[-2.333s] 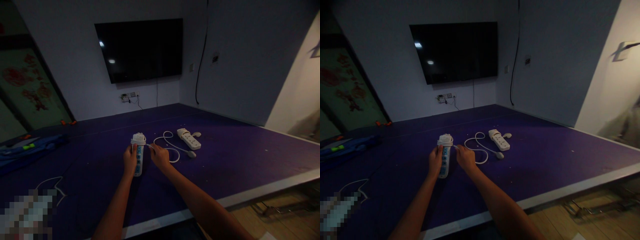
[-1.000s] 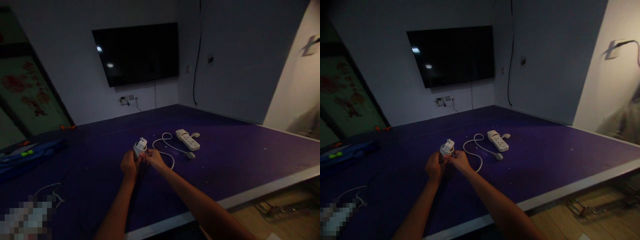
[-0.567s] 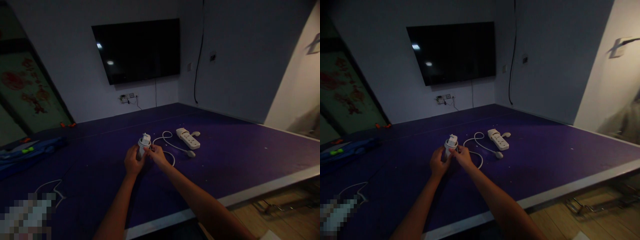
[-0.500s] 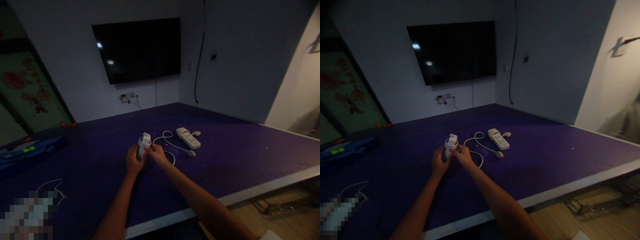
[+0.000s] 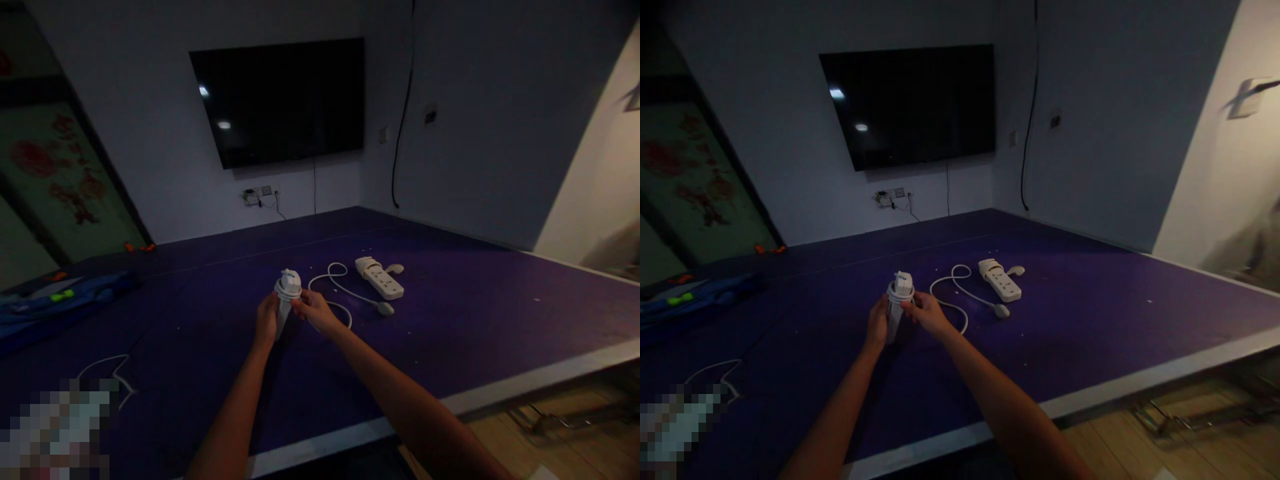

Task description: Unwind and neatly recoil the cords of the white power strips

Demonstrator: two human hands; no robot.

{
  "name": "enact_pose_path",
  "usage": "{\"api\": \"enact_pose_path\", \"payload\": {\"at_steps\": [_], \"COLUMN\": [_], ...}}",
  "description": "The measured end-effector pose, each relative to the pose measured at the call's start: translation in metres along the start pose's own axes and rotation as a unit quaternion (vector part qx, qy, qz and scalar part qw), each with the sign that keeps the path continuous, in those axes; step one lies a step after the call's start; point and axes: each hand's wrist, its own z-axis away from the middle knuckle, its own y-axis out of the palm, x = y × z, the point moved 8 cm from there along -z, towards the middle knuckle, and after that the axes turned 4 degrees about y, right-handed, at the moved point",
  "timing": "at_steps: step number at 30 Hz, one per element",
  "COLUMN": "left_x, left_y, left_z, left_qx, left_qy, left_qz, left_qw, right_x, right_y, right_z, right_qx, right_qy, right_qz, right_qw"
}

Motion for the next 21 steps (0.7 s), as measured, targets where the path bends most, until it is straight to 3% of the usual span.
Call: {"api": "enact_pose_path", "payload": {"at_steps": [11, 16, 21], "left_x": [-0.007, -0.004, -0.001], "left_y": [-0.011, -0.022, -0.026], "left_z": [0.003, 0.002, 0.002], "left_qx": [-0.061, -0.103, -0.11], "left_qy": [0.001, 0.029, 0.038], "left_qz": [-0.061, -0.114, -0.138], "left_qw": [0.996, 0.988, 0.984], "right_x": [-0.002, 0.002, 0.006], "right_y": [-0.01, -0.005, 0.002], "right_z": [0.004, 0.007, 0.008], "right_qx": [-0.084, -0.076, -0.063], "right_qy": [0.066, 0.061, 0.028], "right_qz": [0.073, 0.134, 0.147], "right_qw": [0.992, 0.986, 0.987]}}
